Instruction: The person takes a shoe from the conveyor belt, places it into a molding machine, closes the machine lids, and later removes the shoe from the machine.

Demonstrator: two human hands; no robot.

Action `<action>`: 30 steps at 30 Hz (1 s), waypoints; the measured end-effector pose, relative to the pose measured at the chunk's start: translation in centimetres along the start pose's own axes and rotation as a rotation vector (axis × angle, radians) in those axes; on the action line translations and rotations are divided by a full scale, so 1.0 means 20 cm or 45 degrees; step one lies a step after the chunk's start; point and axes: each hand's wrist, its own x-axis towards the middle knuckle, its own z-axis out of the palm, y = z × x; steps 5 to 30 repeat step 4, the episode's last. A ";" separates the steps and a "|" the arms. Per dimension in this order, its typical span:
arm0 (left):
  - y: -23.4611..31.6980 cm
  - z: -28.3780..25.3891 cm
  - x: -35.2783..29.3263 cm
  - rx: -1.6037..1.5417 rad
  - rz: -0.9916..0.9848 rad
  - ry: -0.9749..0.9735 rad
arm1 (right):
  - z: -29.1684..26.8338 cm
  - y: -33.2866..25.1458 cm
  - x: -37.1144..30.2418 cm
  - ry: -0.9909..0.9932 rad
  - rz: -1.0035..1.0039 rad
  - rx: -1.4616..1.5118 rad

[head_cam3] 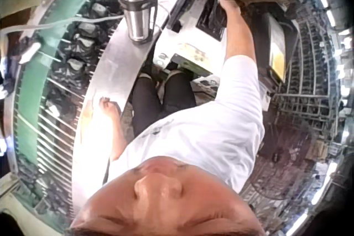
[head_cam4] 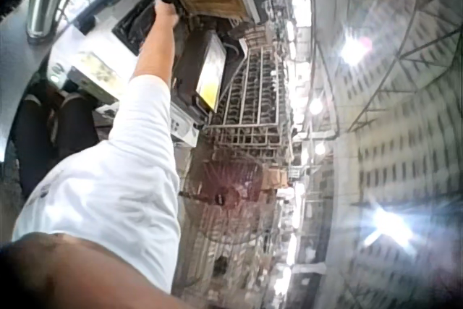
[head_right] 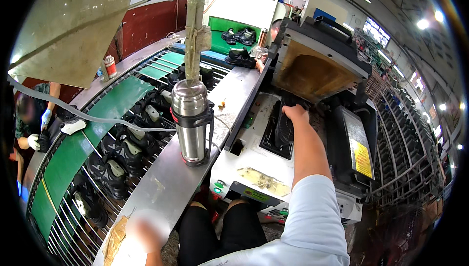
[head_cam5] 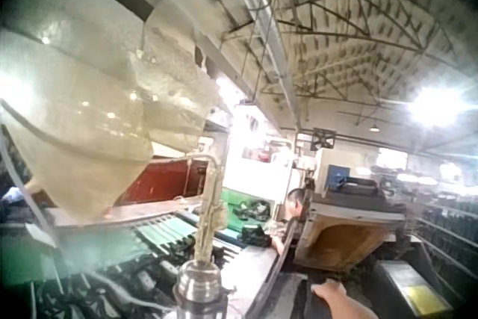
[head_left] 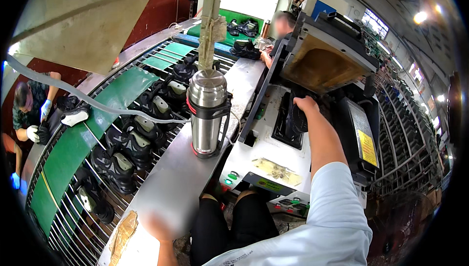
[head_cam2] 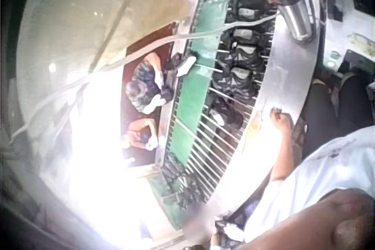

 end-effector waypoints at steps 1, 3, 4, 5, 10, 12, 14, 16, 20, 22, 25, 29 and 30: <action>0.12 -0.05 0.05 0.025 -0.009 -0.027 | 0.03 -0.01 -0.04 0.009 0.022 0.083; 0.16 -0.08 0.06 0.046 -0.084 -0.079 | 0.13 -0.01 -0.04 0.078 0.143 0.095; 0.11 -0.07 0.03 0.044 -0.150 -0.103 | 0.12 -0.04 -0.02 0.004 0.112 0.112; 0.11 -0.07 0.03 0.044 -0.150 -0.103 | 0.12 -0.04 -0.02 0.004 0.112 0.112; 0.11 -0.07 0.03 0.044 -0.150 -0.103 | 0.12 -0.04 -0.02 0.004 0.112 0.112; 0.11 -0.07 0.03 0.044 -0.150 -0.103 | 0.12 -0.04 -0.02 0.004 0.112 0.112; 0.11 -0.07 0.03 0.044 -0.150 -0.103 | 0.12 -0.04 -0.02 0.004 0.112 0.112; 0.11 -0.07 0.03 0.044 -0.150 -0.103 | 0.12 -0.04 -0.02 0.004 0.112 0.112; 0.11 -0.07 0.03 0.044 -0.150 -0.103 | 0.12 -0.04 -0.02 0.004 0.112 0.112; 0.11 -0.07 0.03 0.044 -0.150 -0.103 | 0.12 -0.04 -0.02 0.004 0.112 0.112; 0.11 -0.07 0.03 0.044 -0.150 -0.103 | 0.12 -0.04 -0.02 0.004 0.112 0.112; 0.11 -0.07 0.03 0.044 -0.150 -0.103 | 0.12 -0.04 -0.02 0.004 0.112 0.112; 0.11 -0.07 0.03 0.044 -0.150 -0.103 | 0.12 -0.04 -0.02 0.004 0.112 0.112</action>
